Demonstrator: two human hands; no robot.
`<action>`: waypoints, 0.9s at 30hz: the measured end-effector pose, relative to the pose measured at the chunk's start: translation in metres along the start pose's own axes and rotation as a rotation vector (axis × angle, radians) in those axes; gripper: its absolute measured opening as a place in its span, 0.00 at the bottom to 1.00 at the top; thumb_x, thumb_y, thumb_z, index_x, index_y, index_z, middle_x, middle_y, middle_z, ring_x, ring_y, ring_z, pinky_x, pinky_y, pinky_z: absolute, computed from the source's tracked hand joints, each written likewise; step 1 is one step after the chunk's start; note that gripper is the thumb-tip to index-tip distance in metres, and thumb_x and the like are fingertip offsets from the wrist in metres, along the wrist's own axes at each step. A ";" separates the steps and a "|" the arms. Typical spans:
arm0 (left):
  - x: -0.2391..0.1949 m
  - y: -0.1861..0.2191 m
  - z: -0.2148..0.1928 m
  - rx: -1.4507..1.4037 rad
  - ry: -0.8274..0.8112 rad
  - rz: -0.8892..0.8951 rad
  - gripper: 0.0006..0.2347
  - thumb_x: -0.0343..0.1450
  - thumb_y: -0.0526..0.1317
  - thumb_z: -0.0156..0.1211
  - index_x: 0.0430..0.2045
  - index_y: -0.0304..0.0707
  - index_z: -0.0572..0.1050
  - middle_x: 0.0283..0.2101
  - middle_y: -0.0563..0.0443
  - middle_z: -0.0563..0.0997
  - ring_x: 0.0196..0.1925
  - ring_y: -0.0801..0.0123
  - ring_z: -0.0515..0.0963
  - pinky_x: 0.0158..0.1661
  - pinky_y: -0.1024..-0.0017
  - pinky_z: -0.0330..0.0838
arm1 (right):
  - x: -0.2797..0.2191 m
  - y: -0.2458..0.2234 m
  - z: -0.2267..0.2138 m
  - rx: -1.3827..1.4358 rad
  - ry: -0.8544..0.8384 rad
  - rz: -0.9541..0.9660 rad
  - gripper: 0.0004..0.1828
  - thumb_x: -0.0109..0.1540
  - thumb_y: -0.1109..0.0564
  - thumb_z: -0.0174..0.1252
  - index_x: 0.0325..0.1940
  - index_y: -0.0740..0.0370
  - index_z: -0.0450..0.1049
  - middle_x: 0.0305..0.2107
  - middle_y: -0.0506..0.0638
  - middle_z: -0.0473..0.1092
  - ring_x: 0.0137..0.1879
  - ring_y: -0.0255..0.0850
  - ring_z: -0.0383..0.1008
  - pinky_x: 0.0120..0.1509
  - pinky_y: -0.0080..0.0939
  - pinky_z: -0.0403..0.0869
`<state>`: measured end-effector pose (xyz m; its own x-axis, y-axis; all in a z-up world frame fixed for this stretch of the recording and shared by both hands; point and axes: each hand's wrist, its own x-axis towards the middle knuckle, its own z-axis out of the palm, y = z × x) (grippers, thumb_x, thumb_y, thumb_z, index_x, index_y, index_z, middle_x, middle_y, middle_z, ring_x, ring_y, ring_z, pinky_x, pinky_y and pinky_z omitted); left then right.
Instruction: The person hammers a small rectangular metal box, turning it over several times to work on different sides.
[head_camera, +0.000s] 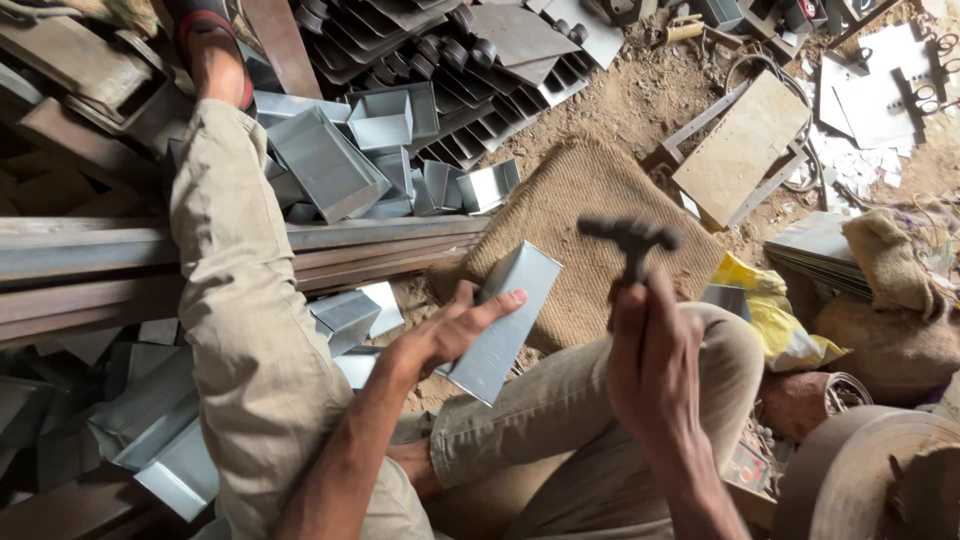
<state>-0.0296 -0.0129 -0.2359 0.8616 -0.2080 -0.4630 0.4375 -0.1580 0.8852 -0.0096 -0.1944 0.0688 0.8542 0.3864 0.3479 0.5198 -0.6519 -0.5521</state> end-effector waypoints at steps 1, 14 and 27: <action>0.004 -0.011 0.001 0.133 0.033 0.252 0.38 0.69 0.73 0.45 0.64 0.43 0.72 0.57 0.38 0.75 0.49 0.60 0.78 0.54 0.65 0.74 | -0.010 0.004 0.004 -0.171 0.017 -0.127 0.10 0.76 0.56 0.44 0.46 0.62 0.68 0.23 0.48 0.66 0.30 0.42 0.63 0.38 0.43 0.61; -0.101 0.155 -0.013 -0.084 0.532 0.673 0.56 0.56 0.61 0.76 0.75 0.38 0.46 0.68 0.32 0.62 0.74 0.44 0.65 0.68 0.45 0.70 | -0.004 0.051 0.003 0.202 0.065 0.146 0.16 0.68 0.63 0.50 0.59 0.70 0.70 0.34 0.54 0.70 0.39 0.38 0.69 0.43 0.36 0.69; -0.080 0.169 -0.025 0.182 0.671 0.558 0.47 0.50 0.51 0.84 0.64 0.42 0.64 0.59 0.46 0.78 0.64 0.55 0.78 0.68 0.51 0.71 | 0.005 0.013 -0.008 0.091 -0.017 0.013 0.19 0.67 0.63 0.55 0.62 0.64 0.73 0.42 0.59 0.75 0.48 0.43 0.78 0.52 0.40 0.74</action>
<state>-0.0178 0.0010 -0.0483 0.9313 0.2995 0.2074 -0.0889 -0.3652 0.9267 0.0010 -0.2060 0.0695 0.8608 0.3899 0.3271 0.5067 -0.5957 -0.6232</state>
